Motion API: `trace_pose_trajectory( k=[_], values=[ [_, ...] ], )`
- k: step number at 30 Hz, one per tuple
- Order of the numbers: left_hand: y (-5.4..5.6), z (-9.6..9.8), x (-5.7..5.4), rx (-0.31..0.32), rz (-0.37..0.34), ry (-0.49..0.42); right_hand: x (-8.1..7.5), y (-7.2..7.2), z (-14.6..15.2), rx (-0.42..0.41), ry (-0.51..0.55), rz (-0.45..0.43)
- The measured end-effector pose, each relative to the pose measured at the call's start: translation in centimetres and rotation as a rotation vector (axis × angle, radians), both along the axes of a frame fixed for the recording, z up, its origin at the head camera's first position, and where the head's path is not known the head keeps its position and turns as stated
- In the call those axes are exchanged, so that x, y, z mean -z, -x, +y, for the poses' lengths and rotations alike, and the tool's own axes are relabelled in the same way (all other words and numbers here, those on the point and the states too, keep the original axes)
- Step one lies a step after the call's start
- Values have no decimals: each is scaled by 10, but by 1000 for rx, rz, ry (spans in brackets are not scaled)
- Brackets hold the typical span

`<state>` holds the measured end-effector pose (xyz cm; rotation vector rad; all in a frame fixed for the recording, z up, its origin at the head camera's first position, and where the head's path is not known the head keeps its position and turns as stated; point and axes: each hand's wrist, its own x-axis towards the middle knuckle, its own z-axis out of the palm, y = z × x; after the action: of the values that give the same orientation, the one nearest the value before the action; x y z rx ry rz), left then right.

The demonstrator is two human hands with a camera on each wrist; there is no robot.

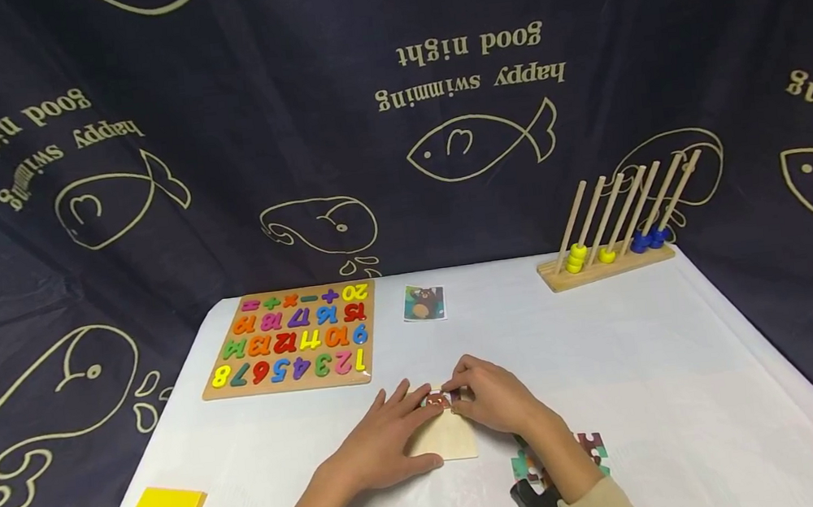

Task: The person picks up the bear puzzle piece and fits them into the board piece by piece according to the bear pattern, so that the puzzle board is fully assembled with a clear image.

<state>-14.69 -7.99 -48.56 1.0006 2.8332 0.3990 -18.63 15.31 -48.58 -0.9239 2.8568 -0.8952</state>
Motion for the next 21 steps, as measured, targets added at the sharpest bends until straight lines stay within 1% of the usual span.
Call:
trace_pose_trajectory(
  k=[5,12,16,21],
  values=[
    [1,-1,1,-6,-5,8,-1,-1,-1,5,-13,2],
    [4,-2,1,-5,-11,-28,-3,0,-2,-4,-25,24],
    [4,-3,3,1,3,-30,-4,0,-2,3,-27,16],
    [3,-4,3,16,30,-7,-2,-1,-2,16,-35,10]
  ],
)
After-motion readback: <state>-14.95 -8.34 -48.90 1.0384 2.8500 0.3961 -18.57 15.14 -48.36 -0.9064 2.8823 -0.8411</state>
